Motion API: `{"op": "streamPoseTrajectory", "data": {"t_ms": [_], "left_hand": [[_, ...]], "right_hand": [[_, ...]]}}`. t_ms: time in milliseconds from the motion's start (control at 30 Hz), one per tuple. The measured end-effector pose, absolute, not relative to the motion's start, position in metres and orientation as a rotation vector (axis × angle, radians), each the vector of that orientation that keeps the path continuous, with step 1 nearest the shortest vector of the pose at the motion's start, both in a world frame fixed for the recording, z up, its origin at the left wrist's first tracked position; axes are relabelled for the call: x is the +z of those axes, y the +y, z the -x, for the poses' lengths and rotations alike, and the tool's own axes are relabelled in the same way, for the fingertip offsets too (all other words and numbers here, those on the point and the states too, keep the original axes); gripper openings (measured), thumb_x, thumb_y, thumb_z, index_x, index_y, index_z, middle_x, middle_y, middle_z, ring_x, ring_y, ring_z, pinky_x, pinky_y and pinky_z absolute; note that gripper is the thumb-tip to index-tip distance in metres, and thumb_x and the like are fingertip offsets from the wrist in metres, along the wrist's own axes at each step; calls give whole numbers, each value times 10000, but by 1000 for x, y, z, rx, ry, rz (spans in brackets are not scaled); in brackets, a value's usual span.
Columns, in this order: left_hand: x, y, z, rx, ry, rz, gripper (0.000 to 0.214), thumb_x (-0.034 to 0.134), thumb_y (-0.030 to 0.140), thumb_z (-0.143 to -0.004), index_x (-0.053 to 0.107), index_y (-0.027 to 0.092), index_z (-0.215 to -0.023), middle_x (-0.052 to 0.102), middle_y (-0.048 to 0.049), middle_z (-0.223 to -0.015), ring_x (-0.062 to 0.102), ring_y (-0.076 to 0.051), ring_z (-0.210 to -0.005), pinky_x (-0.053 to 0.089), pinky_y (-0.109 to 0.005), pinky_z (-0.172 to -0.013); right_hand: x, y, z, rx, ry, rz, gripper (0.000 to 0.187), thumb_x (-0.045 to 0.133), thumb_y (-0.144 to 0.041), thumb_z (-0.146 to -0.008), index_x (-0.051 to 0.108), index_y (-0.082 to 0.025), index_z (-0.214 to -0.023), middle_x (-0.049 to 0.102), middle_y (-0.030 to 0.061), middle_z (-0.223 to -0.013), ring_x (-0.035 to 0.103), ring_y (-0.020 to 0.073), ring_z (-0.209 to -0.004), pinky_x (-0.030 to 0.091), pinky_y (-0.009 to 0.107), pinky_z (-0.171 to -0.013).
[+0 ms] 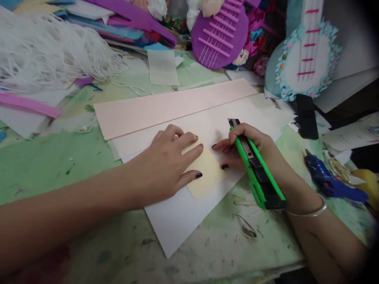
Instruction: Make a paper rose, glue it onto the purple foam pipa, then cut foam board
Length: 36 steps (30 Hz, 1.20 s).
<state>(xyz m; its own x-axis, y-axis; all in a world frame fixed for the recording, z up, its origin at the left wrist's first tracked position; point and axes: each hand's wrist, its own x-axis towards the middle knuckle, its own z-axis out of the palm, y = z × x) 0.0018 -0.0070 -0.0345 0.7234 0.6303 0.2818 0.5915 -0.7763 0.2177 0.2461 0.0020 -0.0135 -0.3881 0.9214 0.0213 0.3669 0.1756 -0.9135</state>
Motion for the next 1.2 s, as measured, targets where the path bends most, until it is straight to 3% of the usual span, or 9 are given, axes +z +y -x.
{"op": "streamPoseTrajectory", "data": {"t_ms": [633,867,967,1067,1133,1200], "left_hand": [[-34,-7,-3,496,1022,-2839,374,470,372,-913,555,160,-1210,551,-148,-1213,444,-322,-1083,390,-507,-902],[-28,-13,-7,440,1049,-2921,393,430,314,-923,558,108,-1233,580,-171,-1210,477,-341,-1132,413,-511,-907],[-29,-18,-9,416,1046,-3005,414,377,287,-941,549,71,-1251,575,-194,-1248,477,-351,-1191,420,-504,-926],[-36,-21,-11,374,1044,-3087,448,335,250,-951,514,9,-1283,554,-223,-1298,470,-353,-1241,400,-487,-988],[-41,-22,-12,345,1033,-3120,468,339,226,-940,475,-18,-1315,519,-237,-1343,445,-367,-1276,371,-498,-1024],[-44,-24,-13,336,1039,-3134,489,370,206,-913,451,-29,-1334,486,-248,-1375,420,-381,-1299,341,-513,-1048]], "right_hand": [[-14,3,-247,1199,-1854,1178,375,793,-184,-660,504,-225,-896,686,16,-929,659,187,-921,544,310,-769],[-12,-1,-245,1274,-1688,1212,355,808,-329,-665,531,-219,-859,702,40,-874,680,190,-822,543,275,-642],[-10,-3,-246,1169,-1582,1196,394,716,-525,-730,563,-209,-908,695,47,-728,673,179,-691,502,265,-587],[-8,-2,-245,1144,-1424,1131,557,478,-695,-813,576,-193,-1034,632,22,-565,535,133,-440,398,253,-432],[-5,-1,-244,1181,-1307,1094,580,423,-679,-835,556,-181,-1102,619,21,-552,486,133,-408,357,258,-398],[-3,0,-242,1193,-1228,1078,485,464,-579,-842,549,-180,-1103,642,34,-613,501,136,-453,375,260,-422]]}}
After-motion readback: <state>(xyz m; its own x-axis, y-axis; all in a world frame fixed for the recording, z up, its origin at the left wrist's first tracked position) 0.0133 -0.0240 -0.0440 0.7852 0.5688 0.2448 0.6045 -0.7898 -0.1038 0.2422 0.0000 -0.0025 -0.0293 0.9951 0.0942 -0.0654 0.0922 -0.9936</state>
